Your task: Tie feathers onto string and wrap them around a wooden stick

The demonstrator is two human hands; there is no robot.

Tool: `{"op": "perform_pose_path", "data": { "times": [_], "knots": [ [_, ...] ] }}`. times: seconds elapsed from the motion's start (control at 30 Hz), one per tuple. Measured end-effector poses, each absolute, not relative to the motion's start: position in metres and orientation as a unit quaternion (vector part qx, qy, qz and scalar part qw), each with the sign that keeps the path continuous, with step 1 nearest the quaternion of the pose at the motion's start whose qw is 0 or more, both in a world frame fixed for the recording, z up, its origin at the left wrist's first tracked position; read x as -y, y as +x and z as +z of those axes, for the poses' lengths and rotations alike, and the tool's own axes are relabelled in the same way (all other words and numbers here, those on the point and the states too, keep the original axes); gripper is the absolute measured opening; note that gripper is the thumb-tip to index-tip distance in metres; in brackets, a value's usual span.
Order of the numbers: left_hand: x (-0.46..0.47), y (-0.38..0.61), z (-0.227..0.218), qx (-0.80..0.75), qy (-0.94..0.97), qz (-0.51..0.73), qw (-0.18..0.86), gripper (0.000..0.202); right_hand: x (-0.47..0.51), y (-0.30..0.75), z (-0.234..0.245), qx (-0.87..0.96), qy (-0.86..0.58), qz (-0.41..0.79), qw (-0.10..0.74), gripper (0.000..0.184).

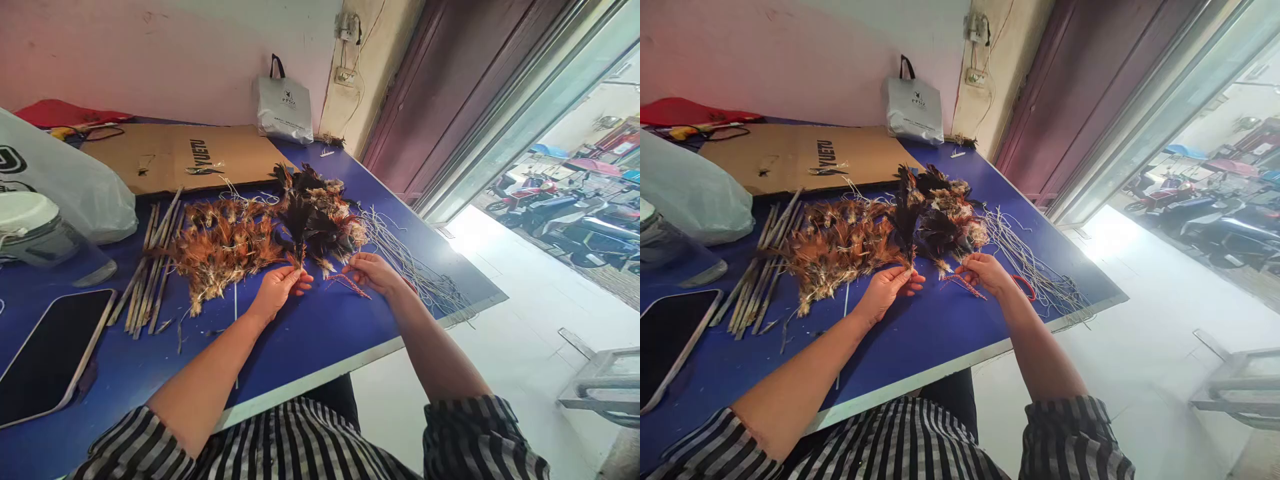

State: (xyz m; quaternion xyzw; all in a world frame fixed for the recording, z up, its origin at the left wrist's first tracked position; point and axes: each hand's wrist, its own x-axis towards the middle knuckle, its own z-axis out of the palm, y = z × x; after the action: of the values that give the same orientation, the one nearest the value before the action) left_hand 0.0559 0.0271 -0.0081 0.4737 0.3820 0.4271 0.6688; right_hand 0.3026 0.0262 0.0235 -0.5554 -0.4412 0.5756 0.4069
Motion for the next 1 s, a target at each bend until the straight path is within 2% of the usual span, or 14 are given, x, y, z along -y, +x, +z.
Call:
{"op": "perform_pose_path", "data": {
  "times": [0.13,0.4,0.53,0.63,0.7,0.9,1.0],
  "knots": [
    [-0.024,0.056,-0.007,-0.363,0.470,0.414,0.689,0.030,-0.029,0.311,0.032,0.409,-0.494,0.606,0.471,0.022],
    [-0.019,0.079,0.014,-0.289,0.419,0.407,0.758,0.021,-0.018,0.303,0.047,0.490,-0.496,0.607,0.382,0.022],
    [-0.020,0.117,0.015,-0.245,0.375,0.350,0.822,0.019,-0.015,0.300,0.049,0.485,-0.486,0.615,0.388,0.025],
    [-0.021,0.139,0.004,-0.296,0.325,0.328,0.836,0.012,-0.011,0.303,0.053,0.477,-0.486,0.611,0.404,0.027],
    [-0.021,0.147,-0.004,-0.330,0.316,0.318,0.831,0.011,-0.008,0.309,0.059,0.476,-0.484,0.592,0.434,0.027],
    [-0.014,0.145,-0.002,-0.344,0.321,0.300,0.830,0.010,-0.002,0.332,0.093,0.463,-0.448,0.437,0.628,0.024],
    [-0.012,0.128,0.013,-0.340,0.353,0.302,0.817,0.012,0.003,0.326,0.105,0.485,-0.465,0.418,0.612,0.024]
  ]
}}
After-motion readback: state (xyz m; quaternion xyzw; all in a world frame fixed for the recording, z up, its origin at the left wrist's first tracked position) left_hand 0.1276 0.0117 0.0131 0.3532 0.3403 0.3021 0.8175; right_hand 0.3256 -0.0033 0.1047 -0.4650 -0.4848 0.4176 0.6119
